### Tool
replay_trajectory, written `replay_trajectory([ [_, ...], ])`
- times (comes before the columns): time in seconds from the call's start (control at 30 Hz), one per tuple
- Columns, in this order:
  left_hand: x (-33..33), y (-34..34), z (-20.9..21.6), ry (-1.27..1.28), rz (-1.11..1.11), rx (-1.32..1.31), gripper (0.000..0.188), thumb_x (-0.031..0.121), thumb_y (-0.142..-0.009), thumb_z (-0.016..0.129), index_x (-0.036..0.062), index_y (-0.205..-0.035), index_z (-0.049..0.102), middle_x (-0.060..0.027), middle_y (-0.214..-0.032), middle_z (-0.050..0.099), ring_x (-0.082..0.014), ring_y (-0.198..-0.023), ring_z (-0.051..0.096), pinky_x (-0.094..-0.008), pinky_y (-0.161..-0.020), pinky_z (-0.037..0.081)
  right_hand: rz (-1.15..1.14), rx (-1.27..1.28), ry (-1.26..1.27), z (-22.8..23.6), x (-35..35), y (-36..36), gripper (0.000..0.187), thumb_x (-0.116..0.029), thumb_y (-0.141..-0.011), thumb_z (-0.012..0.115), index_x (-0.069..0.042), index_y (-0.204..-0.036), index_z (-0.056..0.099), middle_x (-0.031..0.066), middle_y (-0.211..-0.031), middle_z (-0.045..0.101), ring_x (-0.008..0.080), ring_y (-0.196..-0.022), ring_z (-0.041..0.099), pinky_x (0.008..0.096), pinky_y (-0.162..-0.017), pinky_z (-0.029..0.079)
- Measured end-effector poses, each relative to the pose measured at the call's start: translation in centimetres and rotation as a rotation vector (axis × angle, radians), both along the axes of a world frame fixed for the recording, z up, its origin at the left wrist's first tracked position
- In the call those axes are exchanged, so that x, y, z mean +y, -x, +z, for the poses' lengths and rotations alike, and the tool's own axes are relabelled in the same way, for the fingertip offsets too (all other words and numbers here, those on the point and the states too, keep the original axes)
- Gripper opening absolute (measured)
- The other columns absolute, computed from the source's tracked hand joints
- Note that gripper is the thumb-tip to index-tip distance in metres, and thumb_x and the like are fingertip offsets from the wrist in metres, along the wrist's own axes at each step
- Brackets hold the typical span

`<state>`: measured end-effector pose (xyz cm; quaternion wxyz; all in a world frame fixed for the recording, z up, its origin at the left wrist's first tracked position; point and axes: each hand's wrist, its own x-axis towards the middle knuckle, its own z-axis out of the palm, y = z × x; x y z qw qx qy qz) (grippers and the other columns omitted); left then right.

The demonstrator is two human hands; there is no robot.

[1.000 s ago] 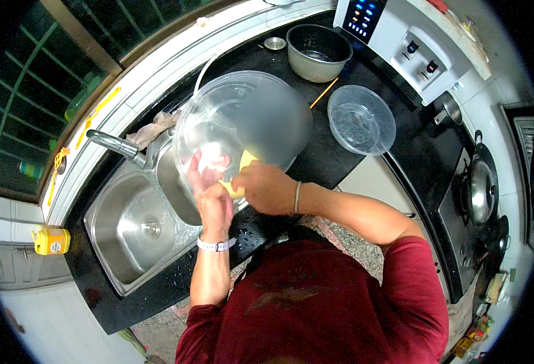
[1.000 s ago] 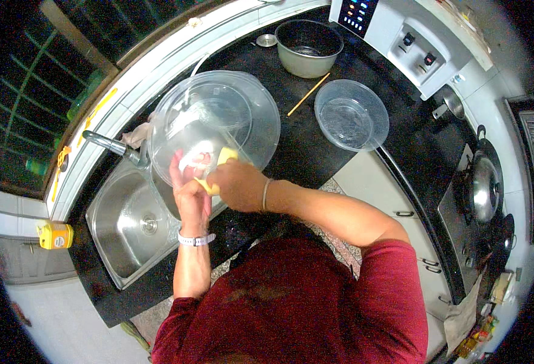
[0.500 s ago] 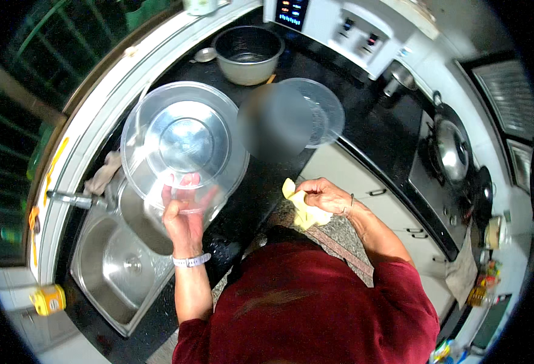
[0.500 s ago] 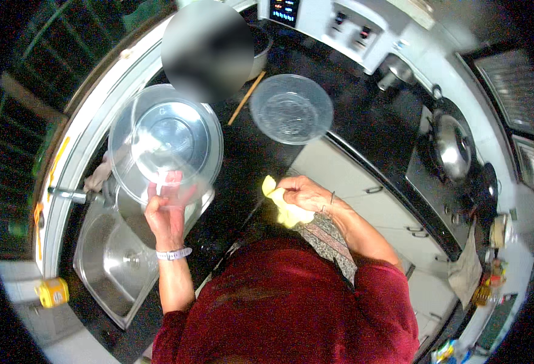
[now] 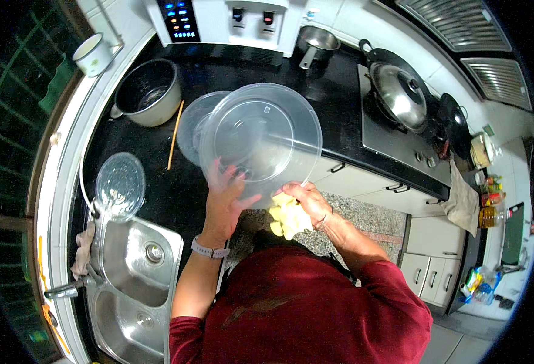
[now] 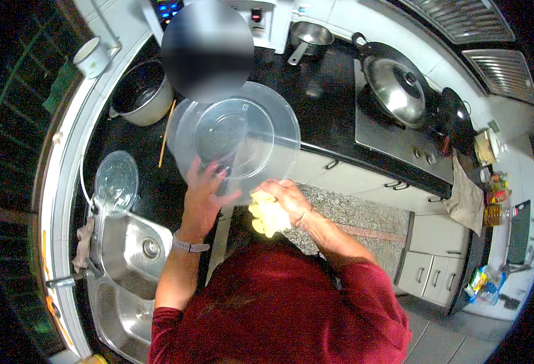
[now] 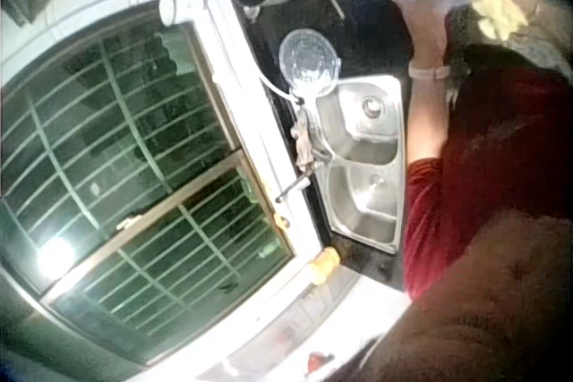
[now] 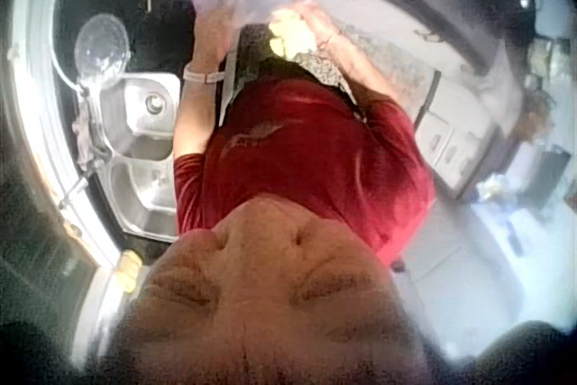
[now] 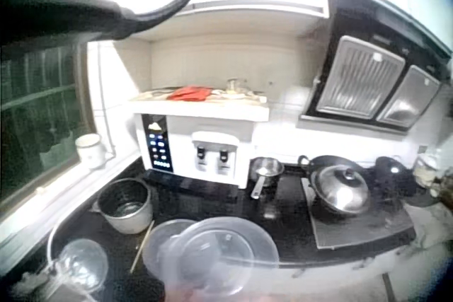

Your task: The person cleans plastic containers and lids by hand with a cloth, wiping the interior and exterior surfaces before setting them aside on the counter.

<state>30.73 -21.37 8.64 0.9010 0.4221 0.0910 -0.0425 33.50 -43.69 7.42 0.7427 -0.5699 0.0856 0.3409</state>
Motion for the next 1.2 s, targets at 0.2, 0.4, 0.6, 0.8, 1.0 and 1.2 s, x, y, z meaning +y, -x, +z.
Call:
replay_trajectory([
  [0.2,-1.0,-0.9,0.5,-0.141,-0.091,0.076,0.075,0.011,-0.094,0.060,0.0150,-0.154,0.014,-0.0131,-0.153,0.023,-0.0302,-0.137,0.035,-0.0583,-0.096,0.049,-0.341,0.021,0.026,-1.1,-4.7,-3.8,0.026,-0.020,-0.093,0.056,0.004,-0.098,0.064,0.0140,-0.085,0.068,0.0235,-0.071,0.070,0.0359,-0.060,0.060],
  [0.4,1.7,2.4,-0.6,-0.198,-0.087,0.096,0.067,0.017,-0.091,0.065,0.0128,-0.148,0.031,-0.0101,-0.147,0.034,-0.0320,-0.133,0.039,-0.0564,-0.096,0.050,-0.487,-0.006,0.002,-4.0,-6.7,-8.2,0.034,-0.023,-0.091,0.057,0.010,-0.095,0.060,0.0181,-0.079,0.068,0.0284,-0.063,0.069,0.0396,-0.052,0.058],
  [0.6,3.1,5.2,-0.1,-0.139,-0.010,0.183,0.061,0.008,-0.089,0.063,0.0115,-0.144,0.038,-0.0098,-0.143,0.040,-0.0286,-0.131,0.042,-0.0530,-0.099,0.048,-0.453,0.084,-0.078,-7.1,-7.3,-11.8,0.033,-0.025,-0.095,0.055,0.006,-0.099,0.061,0.0175,-0.087,0.068,0.0284,-0.071,0.069,0.0423,-0.061,0.059],
  [0.8,3.2,6.9,-0.6,-0.135,0.044,0.204,0.052,0.008,-0.090,0.061,0.0097,-0.139,0.044,-0.0101,-0.139,0.044,-0.0283,-0.127,0.047,-0.0527,-0.097,0.050,-0.470,0.093,-0.087,-8.3,-7.0,-13.4,0.037,-0.032,-0.095,0.057,0.005,-0.101,0.061,0.0175,-0.089,0.068,0.0286,-0.073,0.069,0.0429,-0.066,0.059],
  [1.0,3.1,7.8,-0.8,-0.100,0.033,0.217,0.042,0.006,-0.094,0.057,0.0070,-0.135,0.047,-0.0118,-0.133,0.051,-0.0267,-0.120,0.054,-0.0486,-0.095,0.051,-0.168,0.137,-0.098,-5.2,-6.7,-11.3,0.045,-0.039,-0.092,0.065,0.004,-0.104,0.063,0.0141,-0.086,0.069,0.0252,-0.072,0.070,0.0382,-0.061,0.060],
  [1.2,3.0,9.0,-2.5,0.016,-0.078,0.239,0.040,0.023,-0.098,0.056,0.0057,-0.133,0.048,-0.0143,-0.130,0.053,-0.0283,-0.116,0.057,-0.0508,-0.094,0.052,0.264,-0.164,-0.036,-0.8,-1.0,-4.9,0.024,-0.018,-0.089,0.072,-0.005,-0.109,0.068,0.0075,-0.091,0.071,0.0154,-0.075,0.068,0.0291,-0.063,0.056],
])
